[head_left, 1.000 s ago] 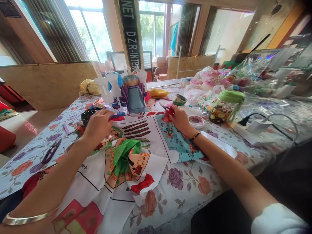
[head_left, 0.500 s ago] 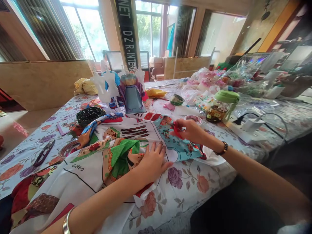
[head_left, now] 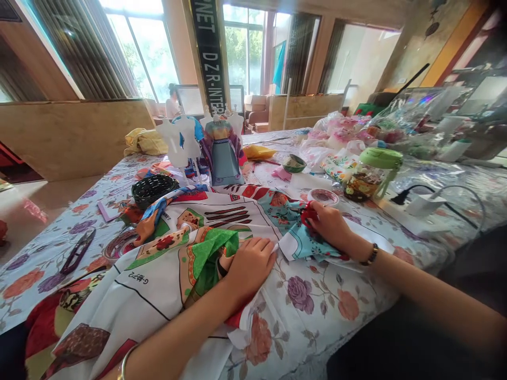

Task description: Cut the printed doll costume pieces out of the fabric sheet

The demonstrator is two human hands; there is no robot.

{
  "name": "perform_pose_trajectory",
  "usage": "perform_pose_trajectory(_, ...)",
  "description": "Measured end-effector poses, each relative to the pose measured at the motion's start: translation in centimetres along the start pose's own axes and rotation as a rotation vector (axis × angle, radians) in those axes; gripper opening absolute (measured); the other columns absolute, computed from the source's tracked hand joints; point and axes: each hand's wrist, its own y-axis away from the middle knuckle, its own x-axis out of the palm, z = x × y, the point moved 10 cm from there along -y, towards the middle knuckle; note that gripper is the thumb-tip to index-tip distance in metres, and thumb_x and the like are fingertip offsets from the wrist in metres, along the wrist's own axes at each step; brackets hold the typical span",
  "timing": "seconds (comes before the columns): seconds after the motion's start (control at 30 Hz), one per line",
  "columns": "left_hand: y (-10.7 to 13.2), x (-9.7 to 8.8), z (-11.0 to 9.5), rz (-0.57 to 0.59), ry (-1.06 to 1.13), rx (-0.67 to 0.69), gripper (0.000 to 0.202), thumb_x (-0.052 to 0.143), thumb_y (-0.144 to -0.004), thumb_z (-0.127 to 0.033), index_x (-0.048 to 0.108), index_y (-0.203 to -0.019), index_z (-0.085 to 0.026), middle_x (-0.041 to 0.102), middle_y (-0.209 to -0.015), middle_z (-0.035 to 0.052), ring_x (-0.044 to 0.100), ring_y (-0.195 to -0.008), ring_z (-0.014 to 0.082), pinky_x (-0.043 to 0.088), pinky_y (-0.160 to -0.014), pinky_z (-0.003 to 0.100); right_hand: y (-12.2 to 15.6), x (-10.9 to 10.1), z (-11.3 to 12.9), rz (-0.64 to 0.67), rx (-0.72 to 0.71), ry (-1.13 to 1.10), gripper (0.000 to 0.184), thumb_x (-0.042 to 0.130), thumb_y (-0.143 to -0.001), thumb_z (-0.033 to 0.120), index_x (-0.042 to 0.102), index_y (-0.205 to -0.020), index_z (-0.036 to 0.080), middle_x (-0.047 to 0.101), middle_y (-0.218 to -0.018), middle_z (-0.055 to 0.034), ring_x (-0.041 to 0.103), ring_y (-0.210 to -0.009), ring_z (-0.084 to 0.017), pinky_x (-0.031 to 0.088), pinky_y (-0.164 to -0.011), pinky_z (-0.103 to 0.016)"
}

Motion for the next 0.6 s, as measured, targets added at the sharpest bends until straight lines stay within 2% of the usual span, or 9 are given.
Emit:
perform_pose_trajectory(0.13, 0.2, -0.5, 0.0, -0.057, -0.002, 0.021, 0.025, 0.046, -0.092, -0.016, 0.062, -0.112, -0.017, 0.07, -0.103, 0.0071, 0.065, -0.097, 0.0221, 0.053, -0.088, 0.038, -2.5, 0.8, 0.2, -0.04, -0.033, 0.0, 0.018, 0.049, -0.071, 0.01, 0.054, -0.087, 0.017, 0.066, -0.09, -0.0133, 0.06, -0.085, -0.027, 0.044, -0.072, -0.035)
perform_pose_trajectory(0.23, 0.3, -0.3, 0.9, -0.039, 0.048, -0.065, 0.021, 0.048, -0.093, -0.021, 0.064, -0.107, -0.019, 0.07, -0.102, 0.0064, 0.065, -0.098, 0.0213, 0.052, -0.087, 0.036, -4.3, 1.3, 0.4, -0.05, -0.068, -0.021, 0.017, 0.048, -0.071, 0.009, 0.054, -0.084, 0.018, 0.066, -0.095, -0.0146, 0.058, -0.092, -0.029, 0.044, -0.081, -0.039)
perform_pose_trajectory(0.4, 0.1, -0.6, 2.5, -0.048, 0.121, -0.23, 0.029, 0.063, -0.085, -0.033, 0.064, -0.109, -0.017, 0.066, -0.112, 0.009, 0.057, -0.112, 0.0271, 0.048, -0.095, 0.041, -5.7, 1.2, 0.2, -0.076, -0.043, -0.084, 0.013, 0.049, -0.074, 0.014, 0.056, -0.084, 0.017, 0.067, -0.09, -0.0141, 0.06, -0.085, -0.028, 0.045, -0.077, -0.037)
perform_pose_trajectory(0.5, 0.1, -0.5, 2.8, -0.048, 0.182, -0.239, 0.023, 0.057, -0.088, -0.025, 0.065, -0.109, -0.019, 0.066, -0.111, 0.0073, 0.057, -0.11, 0.0249, 0.047, -0.096, 0.04, -5.2, -0.2, -0.4, -0.153, 0.055, -0.131, 0.014, 0.054, -0.079, 0.028, 0.057, -0.085, 0.016, 0.067, -0.082, -0.0124, 0.06, -0.073, -0.025, 0.044, -0.067, -0.034)
perform_pose_trajectory(0.6, 0.2, 0.0, 3.1, -0.052, 0.256, -0.24, 0.028, 0.048, -0.09, -0.015, 0.064, -0.111, -0.021, 0.065, -0.107, 0.0048, 0.061, -0.102, 0.0205, 0.049, -0.094, 0.038, -3.9, -2.3, -0.4, -0.207, 0.133, -0.231, 0.034, 0.055, -0.082, 0.051, 0.058, -0.077, 0.017, 0.064, -0.068, -0.0063, 0.056, -0.06, -0.018, 0.041, -0.058, -0.029)
